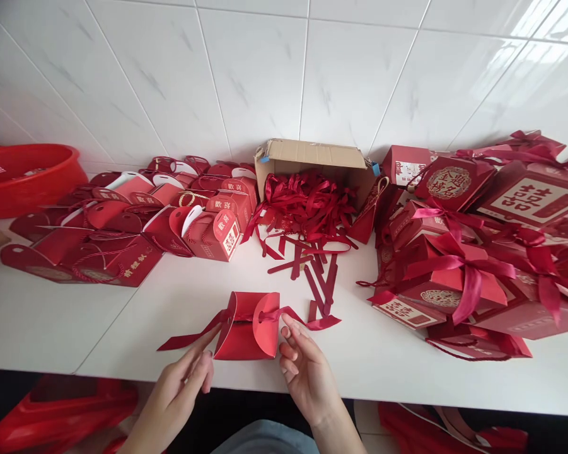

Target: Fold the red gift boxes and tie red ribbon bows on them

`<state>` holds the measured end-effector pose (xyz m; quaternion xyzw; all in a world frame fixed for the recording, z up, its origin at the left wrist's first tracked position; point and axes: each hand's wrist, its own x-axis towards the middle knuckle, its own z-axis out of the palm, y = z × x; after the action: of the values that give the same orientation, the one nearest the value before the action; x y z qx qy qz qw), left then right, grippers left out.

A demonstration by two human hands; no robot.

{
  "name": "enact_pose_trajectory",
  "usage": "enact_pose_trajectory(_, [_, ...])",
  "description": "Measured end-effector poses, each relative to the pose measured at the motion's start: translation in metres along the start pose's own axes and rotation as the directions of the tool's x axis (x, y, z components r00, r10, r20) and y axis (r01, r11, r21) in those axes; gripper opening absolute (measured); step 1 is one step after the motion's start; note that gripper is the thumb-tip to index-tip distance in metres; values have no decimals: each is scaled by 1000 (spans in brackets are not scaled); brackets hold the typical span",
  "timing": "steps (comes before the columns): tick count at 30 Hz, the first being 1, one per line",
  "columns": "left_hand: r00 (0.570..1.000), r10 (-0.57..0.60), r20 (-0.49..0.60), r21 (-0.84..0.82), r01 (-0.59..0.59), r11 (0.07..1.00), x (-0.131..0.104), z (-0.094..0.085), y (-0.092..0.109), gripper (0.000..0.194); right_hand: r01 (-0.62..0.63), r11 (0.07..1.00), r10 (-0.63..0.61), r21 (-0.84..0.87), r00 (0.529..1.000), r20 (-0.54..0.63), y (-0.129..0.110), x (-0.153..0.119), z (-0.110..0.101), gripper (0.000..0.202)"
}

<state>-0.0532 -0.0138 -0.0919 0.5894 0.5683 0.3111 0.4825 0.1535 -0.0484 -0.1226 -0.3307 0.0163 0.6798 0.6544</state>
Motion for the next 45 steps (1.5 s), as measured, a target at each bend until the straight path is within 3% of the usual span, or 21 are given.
enact_pose_trajectory(4, [999, 0, -48, -250, -11, 968, 25, 6, 4, 59, -55, 992, 48, 110, 996, 69, -7, 9, 2, 13])
enact_pose_trajectory(8, [998, -55, 20, -388, 58, 920, 47, -3, 12, 50, 13, 994, -18, 109, 999, 40, -9, 11, 1, 13])
enact_pose_trajectory(11, [997, -74, 2, -356, 70, 932, 49, -10, 14, 43, 69, 994, -70, 82, 998, 6, -9, 10, 2, 18])
enact_pose_trajectory(14, [972, -148, 180, -261, 193, 946, 44, -14, 12, 57, 96, 995, -97, 31, 995, 23, -12, 9, 7, 27])
enact_pose_trajectory(16, [950, -203, 238, -219, 256, 941, 40, -13, 10, 60, 105, 994, -105, -3, 993, 59, -16, 9, 12, 34])
enact_pose_trajectory(18, [954, -218, 206, -214, 262, 941, 38, -10, 8, 64, 73, 997, -72, -3, 993, 94, -21, 10, 16, 32])
enact_pose_trajectory(23, [967, -176, 184, -243, 218, 945, 42, 0, 9, 65, -181, 972, 157, 150, 975, 159, -30, 13, 20, 9])
enact_pose_trajectory(27, [998, -56, 13, -454, 56, 889, 53, 0, 13, 55, -211, 947, 158, 242, 962, 221, -30, 17, 17, 10])
enact_pose_trajectory(29, [994, -28, -106, -645, -47, 763, 58, -3, 15, 45, -179, 949, 125, 258, 969, 211, -28, 18, 16, 18])
enact_pose_trajectory(31, [988, -35, -149, -785, -96, 613, 59, -6, 18, 32, -115, 961, 74, 249, 983, 169, -26, 18, 15, 20])
enact_pose_trajectory(36, [998, -10, 68, -906, 66, 418, 45, -4, 27, 18, 135, 986, -146, 101, 984, 102, -24, 14, 15, 22])
enact_pose_trajectory(40, [993, 11, 116, -916, 103, 388, 36, 5, 27, 25, 242, 970, -241, 13, 960, 143, -26, 10, 14, 33])
enact_pose_trajectory(45, [994, 93, 64, -864, 8, 503, 37, 7, 22, 23, 300, 949, -272, -93, 932, 239, -27, 10, 16, 13])
